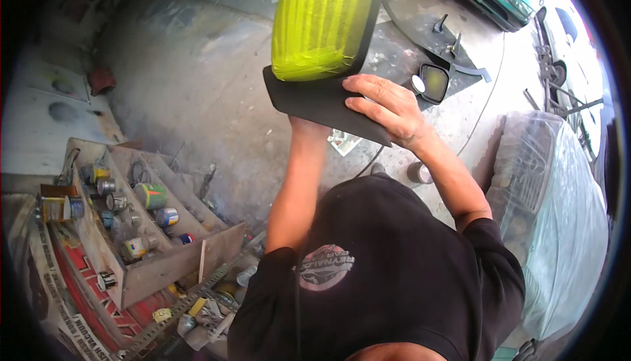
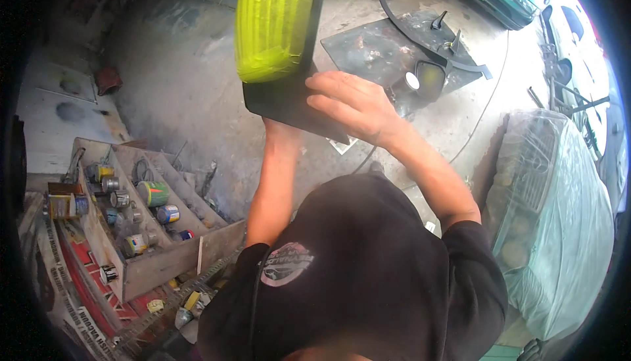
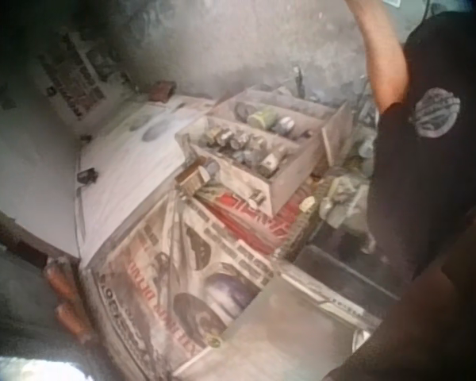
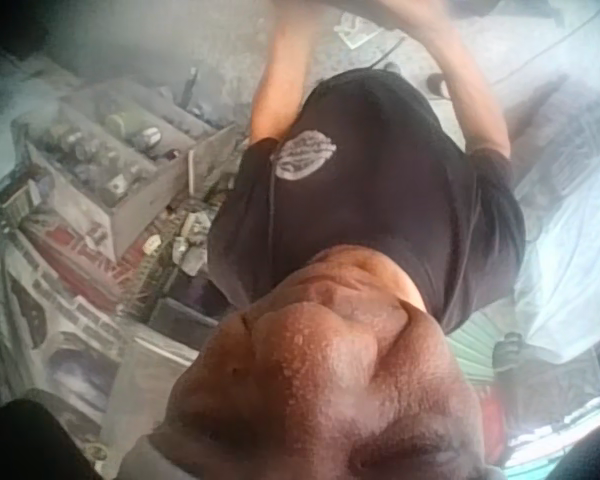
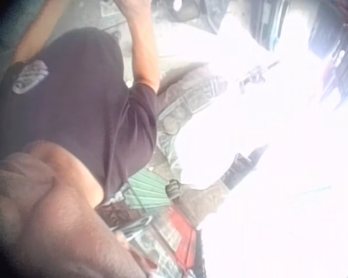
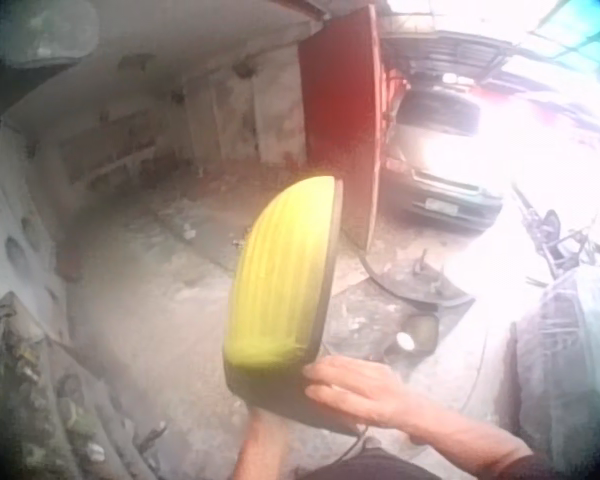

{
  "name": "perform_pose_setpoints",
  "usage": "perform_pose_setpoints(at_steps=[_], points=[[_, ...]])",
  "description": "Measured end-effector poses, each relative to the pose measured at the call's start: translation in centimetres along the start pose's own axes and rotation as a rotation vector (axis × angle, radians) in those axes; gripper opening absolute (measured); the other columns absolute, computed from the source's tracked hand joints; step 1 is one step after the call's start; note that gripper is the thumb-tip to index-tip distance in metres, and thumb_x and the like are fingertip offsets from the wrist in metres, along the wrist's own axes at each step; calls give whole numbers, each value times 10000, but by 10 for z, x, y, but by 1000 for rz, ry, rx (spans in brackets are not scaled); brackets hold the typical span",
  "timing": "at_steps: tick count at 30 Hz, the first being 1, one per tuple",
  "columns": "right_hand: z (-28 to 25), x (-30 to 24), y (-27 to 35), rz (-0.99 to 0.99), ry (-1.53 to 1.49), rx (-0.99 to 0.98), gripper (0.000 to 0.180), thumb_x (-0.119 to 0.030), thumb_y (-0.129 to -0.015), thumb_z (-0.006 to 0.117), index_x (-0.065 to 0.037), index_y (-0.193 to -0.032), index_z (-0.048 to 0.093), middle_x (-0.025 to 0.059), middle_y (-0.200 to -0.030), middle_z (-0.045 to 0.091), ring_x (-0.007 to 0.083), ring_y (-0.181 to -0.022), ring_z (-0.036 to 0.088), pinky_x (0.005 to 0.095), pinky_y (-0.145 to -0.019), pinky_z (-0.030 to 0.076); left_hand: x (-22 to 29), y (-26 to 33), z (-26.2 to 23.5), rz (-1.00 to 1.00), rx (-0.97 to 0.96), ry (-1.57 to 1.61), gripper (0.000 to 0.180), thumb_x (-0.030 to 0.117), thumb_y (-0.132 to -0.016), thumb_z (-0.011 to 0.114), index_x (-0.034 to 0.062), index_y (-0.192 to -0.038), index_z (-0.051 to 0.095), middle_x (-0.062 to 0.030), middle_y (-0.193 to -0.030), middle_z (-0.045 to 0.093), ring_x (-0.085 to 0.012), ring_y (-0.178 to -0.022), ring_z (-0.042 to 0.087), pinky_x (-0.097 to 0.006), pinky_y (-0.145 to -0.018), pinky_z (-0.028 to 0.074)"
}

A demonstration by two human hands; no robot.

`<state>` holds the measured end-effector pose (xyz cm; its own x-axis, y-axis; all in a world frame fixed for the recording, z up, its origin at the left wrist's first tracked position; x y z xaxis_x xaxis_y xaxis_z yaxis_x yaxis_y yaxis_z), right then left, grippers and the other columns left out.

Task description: The person retrieves a car side mirror from a shelf, applies masking tape to its edges, and then uses a spray gun to paint the mirror housing yellow. The person holds the mirror and rotates it while spraying to cover different sides.

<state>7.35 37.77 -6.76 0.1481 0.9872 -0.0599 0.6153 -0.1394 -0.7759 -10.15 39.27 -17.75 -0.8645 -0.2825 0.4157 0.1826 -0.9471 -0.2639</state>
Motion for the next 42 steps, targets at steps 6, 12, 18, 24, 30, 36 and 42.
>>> perform_pose_setpoints(at_steps=[6,12,18,24,30,36,42], points=[[-16,13,36,237,-146,24,344,43,-806,658,-2,-1148,668,231,-1228,653,399,-1065,679,418,-874,568,0,-9,44,318,-64,-1139,392,290,-1013,526,35,-1306,581,-141,-1269,632,-294,-1192,597,-420,-1037,458],[-43,73,34,742,-762,208,777,-243,-947,670,-43,-1575,257,178,-1538,418,296,-1384,466,417,-1147,375,-18,-8,88,420,-21,-1503,356,155,-982,585,2,-1304,597,-149,-1271,642,-260,-1194,600,-391,-1022,446],[-22,139,20,575,-1051,242,817,-461,-972,620,-55,-1582,258,201,-1482,477,278,-1372,465,409,-1119,385,-34,1,117,492,-58,-1396,326,95,-955,616,-3,-1265,607,-139,-1232,642,-245,-1139,608,-370,-961,463],[-8,130,27,585,-1372,228,863,-664,-942,533,-68,-1530,325,79,-1504,455,216,-1376,437,402,-1135,348,-43,13,109,407,-51,-1308,299,90,-947,611,2,-1233,600,-129,-1192,621,-236,-1094,589,-358,-912,454],[-10,122,33,628,-1353,101,915,-727,-936,449,-66,-1555,318,59,-1537,423,209,-1413,384,402,-1154,312,-43,21,94,308,1,-1058,272,85,-939,606,7,-1200,593,-119,-1152,600,-226,-1050,570,-345,-864,445],[-32,84,42,770,-626,2,576,-236,-1000,538,31,-1489,392,214,-1495,486,300,-1400,458,383,-1182,298,-22,17,64,75,42,-479,245,80,-932,601,12,-1167,586,-108,-1112,579,-216,-1006,552,-333,-816,436],[-18,-14,48,278,-224,-341,710,78,-715,525,14,-1421,487,221,-1545,386,383,-1449,358,526,-1216,250,-18,2,32,-161,59,7,219,75,-924,596,17,-1134,579,-98,-1072,557,-207,-962,533,-320,-768,428]])
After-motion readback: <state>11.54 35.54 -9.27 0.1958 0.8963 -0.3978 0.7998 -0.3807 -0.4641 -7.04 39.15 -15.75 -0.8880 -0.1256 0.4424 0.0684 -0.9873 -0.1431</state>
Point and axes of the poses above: each hand's wrist, its own y-axis away from the middle knuckle, its own z-axis out of the palm, x = y × z, the point moved 2 cm from there along -y, towards the middle knuckle
